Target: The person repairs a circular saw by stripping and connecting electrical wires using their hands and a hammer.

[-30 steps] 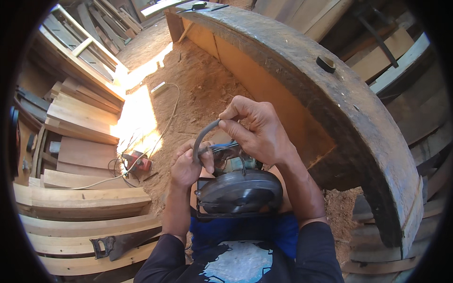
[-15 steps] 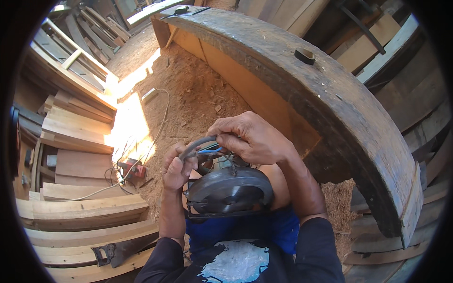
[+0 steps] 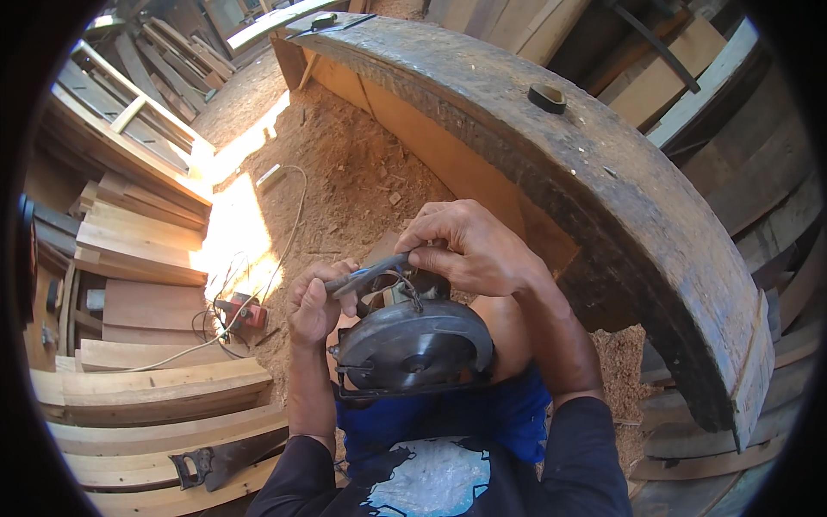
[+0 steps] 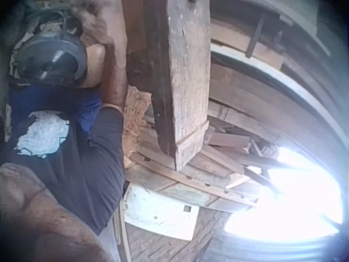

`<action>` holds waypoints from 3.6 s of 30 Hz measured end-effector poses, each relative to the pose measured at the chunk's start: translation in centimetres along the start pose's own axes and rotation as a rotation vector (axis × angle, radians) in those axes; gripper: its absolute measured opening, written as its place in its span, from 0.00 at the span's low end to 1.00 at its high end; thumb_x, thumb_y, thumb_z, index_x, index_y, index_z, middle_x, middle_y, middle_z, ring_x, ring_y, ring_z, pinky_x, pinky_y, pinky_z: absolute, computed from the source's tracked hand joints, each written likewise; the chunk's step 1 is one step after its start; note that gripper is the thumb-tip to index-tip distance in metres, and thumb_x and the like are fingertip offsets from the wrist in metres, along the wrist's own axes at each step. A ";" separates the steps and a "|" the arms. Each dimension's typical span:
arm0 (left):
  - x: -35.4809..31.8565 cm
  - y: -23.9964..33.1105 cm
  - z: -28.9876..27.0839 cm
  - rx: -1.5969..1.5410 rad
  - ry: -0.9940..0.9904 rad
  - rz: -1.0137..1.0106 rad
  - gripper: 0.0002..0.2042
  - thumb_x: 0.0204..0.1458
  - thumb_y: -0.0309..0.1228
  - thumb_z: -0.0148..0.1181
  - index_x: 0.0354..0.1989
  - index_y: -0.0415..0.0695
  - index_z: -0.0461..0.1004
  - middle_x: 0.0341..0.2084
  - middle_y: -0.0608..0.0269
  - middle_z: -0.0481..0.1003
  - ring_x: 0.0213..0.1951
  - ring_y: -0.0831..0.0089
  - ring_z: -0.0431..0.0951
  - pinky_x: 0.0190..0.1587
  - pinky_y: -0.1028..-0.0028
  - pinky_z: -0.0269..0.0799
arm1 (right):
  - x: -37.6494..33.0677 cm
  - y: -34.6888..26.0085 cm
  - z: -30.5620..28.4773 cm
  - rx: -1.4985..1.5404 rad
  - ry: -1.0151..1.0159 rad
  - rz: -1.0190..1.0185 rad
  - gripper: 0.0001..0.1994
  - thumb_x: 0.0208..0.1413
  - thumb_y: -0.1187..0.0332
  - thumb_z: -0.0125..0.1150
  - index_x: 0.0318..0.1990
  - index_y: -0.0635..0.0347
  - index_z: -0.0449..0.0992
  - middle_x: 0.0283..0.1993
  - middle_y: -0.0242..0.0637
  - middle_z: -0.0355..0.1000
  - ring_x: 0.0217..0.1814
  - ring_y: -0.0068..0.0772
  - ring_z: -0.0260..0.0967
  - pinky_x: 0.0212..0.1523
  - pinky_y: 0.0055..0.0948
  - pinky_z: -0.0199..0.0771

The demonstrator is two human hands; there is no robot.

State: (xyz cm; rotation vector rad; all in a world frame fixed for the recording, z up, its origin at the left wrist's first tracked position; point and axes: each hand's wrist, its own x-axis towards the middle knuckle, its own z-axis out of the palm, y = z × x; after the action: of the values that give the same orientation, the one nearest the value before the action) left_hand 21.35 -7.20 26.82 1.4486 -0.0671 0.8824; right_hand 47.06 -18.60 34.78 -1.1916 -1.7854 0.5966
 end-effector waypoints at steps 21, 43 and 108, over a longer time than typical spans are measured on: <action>0.1 0.3 0.7 0.024 0.043 0.018 0.21 0.71 0.47 0.49 0.39 0.39 0.75 0.19 0.68 0.71 0.31 0.74 0.69 0.53 0.64 0.64 | 0.4 0.2 1.4 0.015 -0.025 -0.086 0.10 0.57 0.79 0.66 0.46 0.65 0.82 0.36 0.44 0.79 0.39 0.43 0.80 0.41 0.37 0.78; 1.2 1.1 1.1 0.323 0.139 -0.162 0.19 0.73 0.36 0.47 0.56 0.31 0.75 0.35 0.62 0.80 0.36 0.75 0.79 0.44 0.77 0.74 | -0.4 1.2 -1.0 0.122 -0.075 0.069 0.08 0.66 0.70 0.61 0.44 0.67 0.79 0.35 0.36 0.73 0.39 0.28 0.70 0.40 0.32 0.72; 0.3 0.8 0.9 -0.033 0.009 0.025 0.15 0.67 0.39 0.48 0.41 0.38 0.72 0.26 0.61 0.71 0.30 0.75 0.71 0.52 0.67 0.66 | -0.8 2.1 0.0 0.745 -0.125 0.275 0.06 0.58 0.75 0.68 0.41 0.68 0.82 0.35 0.34 0.80 0.35 0.18 0.72 0.38 0.22 0.72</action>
State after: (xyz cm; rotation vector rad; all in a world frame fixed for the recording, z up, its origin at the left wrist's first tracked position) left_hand 21.56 -7.95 27.83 1.4157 -0.0929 0.9047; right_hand 48.16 -18.42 32.84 -0.8780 -1.2971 1.3762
